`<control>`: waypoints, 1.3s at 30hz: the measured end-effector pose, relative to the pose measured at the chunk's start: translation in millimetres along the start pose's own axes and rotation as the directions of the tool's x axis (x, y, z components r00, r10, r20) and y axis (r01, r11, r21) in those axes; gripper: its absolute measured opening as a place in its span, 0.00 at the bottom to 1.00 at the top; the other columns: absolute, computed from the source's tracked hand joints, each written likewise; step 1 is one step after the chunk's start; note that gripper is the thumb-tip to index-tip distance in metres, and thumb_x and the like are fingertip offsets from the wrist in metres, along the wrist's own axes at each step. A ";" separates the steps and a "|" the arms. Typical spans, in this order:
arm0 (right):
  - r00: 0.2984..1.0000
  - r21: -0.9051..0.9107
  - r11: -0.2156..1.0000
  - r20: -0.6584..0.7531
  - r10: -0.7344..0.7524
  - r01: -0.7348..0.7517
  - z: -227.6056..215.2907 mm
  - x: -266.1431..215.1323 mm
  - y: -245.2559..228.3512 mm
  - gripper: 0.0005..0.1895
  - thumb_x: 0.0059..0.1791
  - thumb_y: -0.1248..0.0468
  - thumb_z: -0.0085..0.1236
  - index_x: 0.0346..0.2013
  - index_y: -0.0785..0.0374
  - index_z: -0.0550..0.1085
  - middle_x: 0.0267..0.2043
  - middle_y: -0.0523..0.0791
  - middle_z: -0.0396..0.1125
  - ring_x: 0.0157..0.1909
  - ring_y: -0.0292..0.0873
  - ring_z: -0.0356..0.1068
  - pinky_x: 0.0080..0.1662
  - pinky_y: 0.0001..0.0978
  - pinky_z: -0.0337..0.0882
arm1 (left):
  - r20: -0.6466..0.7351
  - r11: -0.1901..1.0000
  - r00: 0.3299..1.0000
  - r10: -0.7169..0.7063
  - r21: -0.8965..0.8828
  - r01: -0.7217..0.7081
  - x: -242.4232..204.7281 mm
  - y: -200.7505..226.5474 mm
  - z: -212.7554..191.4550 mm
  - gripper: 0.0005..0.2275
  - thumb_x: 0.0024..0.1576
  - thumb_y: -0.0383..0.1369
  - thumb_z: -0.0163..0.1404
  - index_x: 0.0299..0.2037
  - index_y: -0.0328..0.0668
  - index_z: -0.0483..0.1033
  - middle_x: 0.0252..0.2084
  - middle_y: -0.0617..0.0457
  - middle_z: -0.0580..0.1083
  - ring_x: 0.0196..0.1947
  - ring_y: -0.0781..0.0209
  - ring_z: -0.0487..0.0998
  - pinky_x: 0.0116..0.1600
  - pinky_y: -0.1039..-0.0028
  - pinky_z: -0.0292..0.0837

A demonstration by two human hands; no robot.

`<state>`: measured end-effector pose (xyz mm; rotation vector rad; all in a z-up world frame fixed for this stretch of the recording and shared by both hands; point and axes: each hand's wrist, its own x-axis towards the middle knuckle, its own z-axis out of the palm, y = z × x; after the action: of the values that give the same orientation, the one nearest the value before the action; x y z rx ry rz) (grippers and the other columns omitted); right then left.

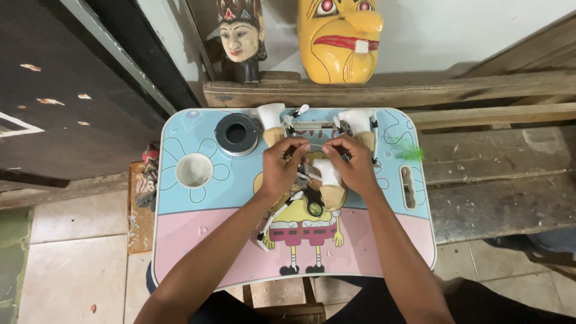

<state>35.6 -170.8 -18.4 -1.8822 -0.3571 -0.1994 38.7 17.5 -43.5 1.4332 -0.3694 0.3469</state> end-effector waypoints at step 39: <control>0.980 -0.032 0.980 -0.033 -0.198 0.197 7.0 -5.6 -6.2 0.11 0.47 0.75 0.68 0.43 0.63 0.84 0.34 0.50 0.77 0.34 0.40 0.74 0.39 0.33 0.73 | 0.167 0.977 0.976 -0.142 -0.136 0.165 -1.5 -3.2 -1.8 0.04 0.62 0.25 0.55 0.37 0.36 0.83 0.15 0.49 0.73 0.17 0.67 0.71 0.29 0.77 0.69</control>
<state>28.0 -163.2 -17.0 -1.8681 -0.5197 -0.3736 38.8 18.9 -47.2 1.3358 -0.4003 0.0790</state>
